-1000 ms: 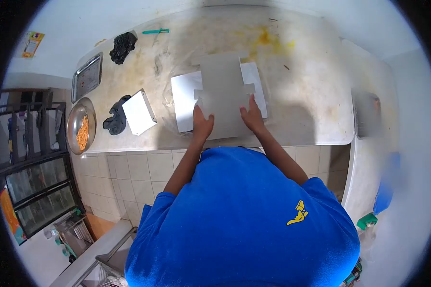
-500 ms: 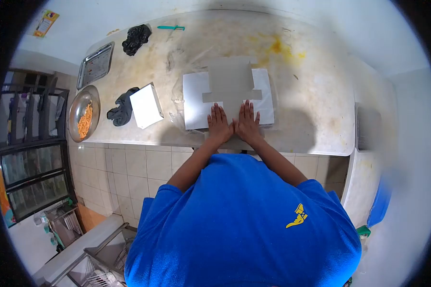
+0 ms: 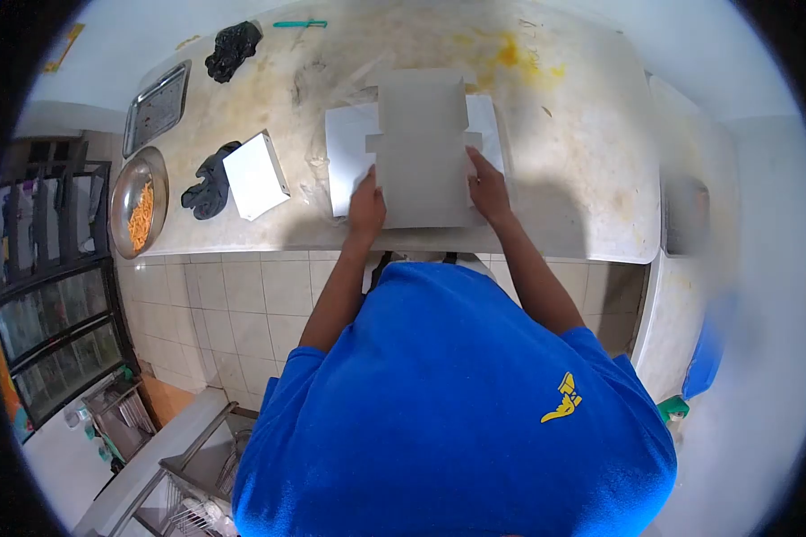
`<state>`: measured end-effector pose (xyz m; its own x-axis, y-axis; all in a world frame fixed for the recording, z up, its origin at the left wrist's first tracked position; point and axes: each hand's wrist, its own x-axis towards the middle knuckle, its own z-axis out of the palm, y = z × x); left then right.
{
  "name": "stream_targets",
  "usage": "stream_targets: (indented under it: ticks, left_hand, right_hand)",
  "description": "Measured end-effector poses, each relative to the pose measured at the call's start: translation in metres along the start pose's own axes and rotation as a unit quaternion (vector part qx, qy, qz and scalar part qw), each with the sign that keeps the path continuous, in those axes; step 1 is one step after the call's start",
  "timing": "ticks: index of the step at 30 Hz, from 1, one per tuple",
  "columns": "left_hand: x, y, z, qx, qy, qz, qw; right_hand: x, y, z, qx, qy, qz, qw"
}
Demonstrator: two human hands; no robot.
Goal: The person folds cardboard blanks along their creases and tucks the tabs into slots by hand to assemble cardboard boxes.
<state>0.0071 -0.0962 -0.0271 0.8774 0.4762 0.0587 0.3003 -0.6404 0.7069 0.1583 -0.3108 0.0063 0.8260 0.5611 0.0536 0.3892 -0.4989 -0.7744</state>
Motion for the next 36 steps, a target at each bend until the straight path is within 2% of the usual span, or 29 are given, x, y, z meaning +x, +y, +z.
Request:
stream_targets:
  ticks: [2,3,6,8,9,11,13,14,16,17,19,20,22,26,27,28,30,33,34,36]
  left_hand:
    - [0.005,0.007,-0.014,0.046,0.042,-0.021,0.998]
    - [0.007,0.010,-0.018,0.092,0.061,-0.030,0.993]
    - [0.006,0.014,-0.025,0.157,0.127,-0.025,0.979]
    - [0.006,0.015,-0.030,0.179,0.173,-0.007,0.969]
    - [0.000,0.011,-0.030,0.134,0.189,-0.035,0.972]
    - [-0.028,0.001,-0.025,0.041,0.220,-0.092,0.970]
    - [-0.047,0.009,-0.023,-0.014,0.156,-0.215,0.964]
    - [-0.056,0.010,-0.021,-0.041,0.121,-0.278,0.952]
    - [-0.053,0.005,-0.021,-0.093,0.071,-0.285,0.951]
    - [-0.051,0.009,-0.021,-0.108,0.064,-0.272,0.954]
    - [-0.051,0.019,-0.019,-0.140,0.062,-0.271,0.950]
    - [-0.052,0.022,-0.017,-0.192,0.067,-0.271,0.941]
    - [-0.049,0.025,-0.013,-0.296,0.073,-0.264,0.915]
    - [-0.035,0.032,-0.004,-0.194,0.136,-0.140,0.961]
    - [-0.029,0.040,-0.002,-0.160,0.163,-0.092,0.969]
    - [-0.025,0.045,0.000,-0.124,0.189,-0.044,0.973]
    - [-0.021,0.047,0.007,-0.091,0.175,-0.026,0.980]
    - [-0.015,0.043,0.015,0.007,0.154,0.027,0.988]
    - [-0.017,0.042,0.017,0.048,0.148,0.046,0.987]
    - [-0.021,0.046,0.027,0.183,0.076,0.070,0.978]
  right_hand:
    - [0.010,0.021,0.001,0.005,0.039,-0.010,0.999]
    - [0.016,0.019,-0.003,-0.116,0.040,-0.018,0.992]
    - [0.024,0.008,-0.006,-0.221,0.115,0.008,0.968]
    - [0.016,0.009,-0.004,-0.200,0.188,0.012,0.961]
    - [0.013,0.009,-0.005,-0.189,0.226,0.013,0.955]
    - [-0.014,0.013,-0.004,-0.096,0.244,0.033,0.964]
    - [-0.051,0.038,0.010,-0.053,0.194,0.163,0.966]
    - [-0.066,0.047,0.019,0.065,0.176,0.225,0.956]
    - [-0.090,0.037,0.027,0.295,0.135,0.347,0.880]
    - [-0.094,0.020,0.024,0.253,0.111,0.320,0.906]
    - [-0.093,0.014,0.021,0.264,0.099,0.300,0.911]
    - [-0.088,0.012,0.020,0.271,0.099,0.287,0.914]
    - [-0.076,-0.003,0.013,0.183,0.139,0.225,0.947]
    - [-0.050,-0.013,0.018,0.095,0.217,0.059,0.970]
    - [-0.045,-0.013,0.019,0.095,0.171,0.082,0.977]
    - [-0.041,-0.008,0.023,0.042,0.175,0.029,0.983]
    - [-0.033,-0.004,0.030,-0.066,0.182,-0.078,0.978]
    - [-0.036,-0.008,0.032,-0.075,0.113,-0.091,0.987]
    - [-0.039,-0.009,0.032,-0.117,0.093,-0.091,0.985]
    - [-0.043,-0.011,0.031,-0.197,0.049,-0.096,0.974]
